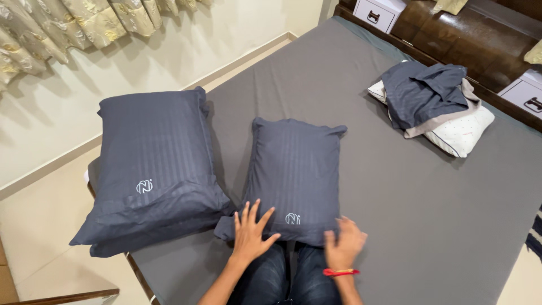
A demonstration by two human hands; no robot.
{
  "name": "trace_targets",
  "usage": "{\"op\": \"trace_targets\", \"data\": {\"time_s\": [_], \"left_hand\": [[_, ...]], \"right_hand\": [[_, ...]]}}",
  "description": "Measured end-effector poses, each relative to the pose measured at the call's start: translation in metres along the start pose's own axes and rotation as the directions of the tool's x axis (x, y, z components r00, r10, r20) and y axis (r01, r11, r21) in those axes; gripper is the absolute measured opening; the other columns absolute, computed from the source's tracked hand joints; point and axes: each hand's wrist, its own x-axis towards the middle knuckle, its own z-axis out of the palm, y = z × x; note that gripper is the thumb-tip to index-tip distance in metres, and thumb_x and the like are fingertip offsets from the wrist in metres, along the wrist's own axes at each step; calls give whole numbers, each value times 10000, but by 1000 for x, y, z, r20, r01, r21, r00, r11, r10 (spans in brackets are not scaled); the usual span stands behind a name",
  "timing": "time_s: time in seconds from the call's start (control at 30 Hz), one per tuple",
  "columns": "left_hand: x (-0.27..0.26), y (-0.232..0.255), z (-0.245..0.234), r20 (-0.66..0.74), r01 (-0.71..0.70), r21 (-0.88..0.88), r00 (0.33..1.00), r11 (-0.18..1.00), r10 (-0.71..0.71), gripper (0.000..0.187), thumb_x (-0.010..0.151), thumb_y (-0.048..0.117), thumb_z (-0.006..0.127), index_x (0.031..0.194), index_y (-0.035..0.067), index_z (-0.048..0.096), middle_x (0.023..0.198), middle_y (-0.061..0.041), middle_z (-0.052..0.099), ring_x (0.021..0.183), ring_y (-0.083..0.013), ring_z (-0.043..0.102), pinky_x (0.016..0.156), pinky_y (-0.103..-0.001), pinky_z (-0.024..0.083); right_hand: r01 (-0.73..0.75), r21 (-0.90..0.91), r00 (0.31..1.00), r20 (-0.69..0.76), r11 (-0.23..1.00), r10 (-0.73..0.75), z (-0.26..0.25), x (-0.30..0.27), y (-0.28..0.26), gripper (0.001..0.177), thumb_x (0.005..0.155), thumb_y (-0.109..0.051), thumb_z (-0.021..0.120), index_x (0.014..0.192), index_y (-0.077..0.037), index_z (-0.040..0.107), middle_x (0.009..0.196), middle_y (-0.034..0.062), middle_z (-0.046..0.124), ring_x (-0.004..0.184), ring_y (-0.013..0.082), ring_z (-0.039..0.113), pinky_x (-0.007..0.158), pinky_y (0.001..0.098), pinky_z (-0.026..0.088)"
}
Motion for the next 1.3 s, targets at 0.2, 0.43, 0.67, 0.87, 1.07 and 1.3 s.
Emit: {"op": "trace_targets", "data": {"time_s": [0.2, 0.43, 0.67, 0.87, 1.07, 1.3], "left_hand": [[68, -3, 10, 408, 125, 119, 898, 985, -163, 1362, 439, 725, 915, 1579, 478, 213, 1705, -134, -24, 1533, -522, -11, 1087, -827, 166], [86, -21, 32, 580, 231, 114, 774, 966, -254, 1469, 381, 691, 951, 1601, 517, 153, 1724, -110, -74, 1550, -497, -45, 1096, -824, 175], [111, -30, 42, 676, 276, 143, 674, 950, -298, 1395, 382, 693, 922, 1584, 514, 237, 1731, -78, 96, 1546, -490, 150, 1117, -754, 302], [143, -40, 62, 724, 277, 175, 614, 945, -314, 1376, 419, 743, 905, 1602, 429, 275, 1704, -136, 167, 1503, -521, 244, 1166, -611, 348], [171, -48, 83, 697, 290, 206, 626, 935, -348, 1298, 389, 756, 868, 1545, 378, 415, 1578, -144, 399, 1356, -442, 527, 1069, -543, 487], [199, -65, 109, 559, 204, 159, 788, 966, -259, 1184, 375, 783, 880, 1401, 266, 592, 1284, -155, 621, 1101, -364, 690, 933, -479, 562]], "right_hand": [[140, -311, 793, 604, 940, 81, 21, 31, -60, 887, 783, -734, 647, 1538, -385, 340, 1684, 78, 129, 1540, 395, 75, 1096, 781, 88], [-179, -305, 731, 596, 935, 334, 44, 60, -30, 961, 737, -773, 662, 1561, -412, 322, 1695, 65, 152, 1527, 428, 167, 1070, 704, 330], [-176, -348, 676, 637, 921, 370, 60, 72, -25, 870, 747, -796, 628, 1503, -410, 441, 1666, 61, 260, 1480, 406, 316, 1058, 580, 451], [-235, -365, 616, 661, 901, 428, 79, 95, -19, 778, 763, -801, 595, 1425, -393, 574, 1609, 40, 379, 1383, 364, 465, 1075, 499, 474], [-262, -395, 601, 647, 880, 469, 106, 115, -12, 764, 758, -811, 587, 1356, -339, 637, 1398, 90, 512, 1248, 377, 538, 979, 485, 527], [-219, -401, 698, 573, 890, 429, 149, 131, 8, 800, 763, -808, 594, 1310, -229, 667, 1283, 162, 554, 1129, 415, 598, 852, 507, 560]]}}
